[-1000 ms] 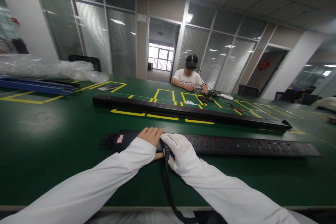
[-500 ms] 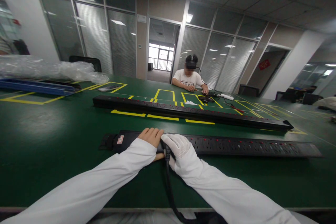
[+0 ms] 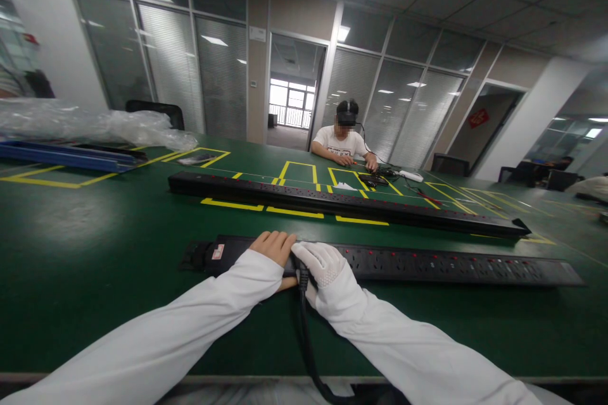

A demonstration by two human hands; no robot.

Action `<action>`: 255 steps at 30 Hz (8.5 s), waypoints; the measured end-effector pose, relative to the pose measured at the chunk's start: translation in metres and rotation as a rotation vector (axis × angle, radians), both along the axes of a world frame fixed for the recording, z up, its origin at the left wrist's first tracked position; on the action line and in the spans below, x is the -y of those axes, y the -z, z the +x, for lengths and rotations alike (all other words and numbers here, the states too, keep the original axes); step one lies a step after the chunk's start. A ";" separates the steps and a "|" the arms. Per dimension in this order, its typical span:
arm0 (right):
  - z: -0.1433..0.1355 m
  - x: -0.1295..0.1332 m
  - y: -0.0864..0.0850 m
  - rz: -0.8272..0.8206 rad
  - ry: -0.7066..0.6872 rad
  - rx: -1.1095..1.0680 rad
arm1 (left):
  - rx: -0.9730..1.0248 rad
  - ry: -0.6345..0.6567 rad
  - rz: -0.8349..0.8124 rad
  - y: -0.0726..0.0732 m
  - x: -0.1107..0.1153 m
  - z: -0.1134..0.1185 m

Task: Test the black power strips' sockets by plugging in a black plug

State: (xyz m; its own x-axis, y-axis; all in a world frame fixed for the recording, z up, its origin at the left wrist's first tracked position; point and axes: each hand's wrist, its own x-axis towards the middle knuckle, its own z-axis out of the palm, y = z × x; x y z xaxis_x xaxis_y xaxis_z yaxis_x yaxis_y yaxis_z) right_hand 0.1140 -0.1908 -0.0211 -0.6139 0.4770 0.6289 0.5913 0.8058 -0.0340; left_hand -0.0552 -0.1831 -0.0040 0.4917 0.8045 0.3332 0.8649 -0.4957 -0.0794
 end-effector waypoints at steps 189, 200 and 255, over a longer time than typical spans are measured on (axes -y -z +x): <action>0.001 -0.008 0.006 0.126 0.044 0.060 | 0.015 0.003 0.028 0.010 -0.007 -0.001; 0.001 -0.007 0.005 0.131 0.047 0.059 | 0.016 -0.001 0.032 0.011 -0.007 -0.001; -0.001 -0.007 0.004 0.164 0.070 0.046 | 0.014 0.010 0.027 0.010 -0.007 -0.002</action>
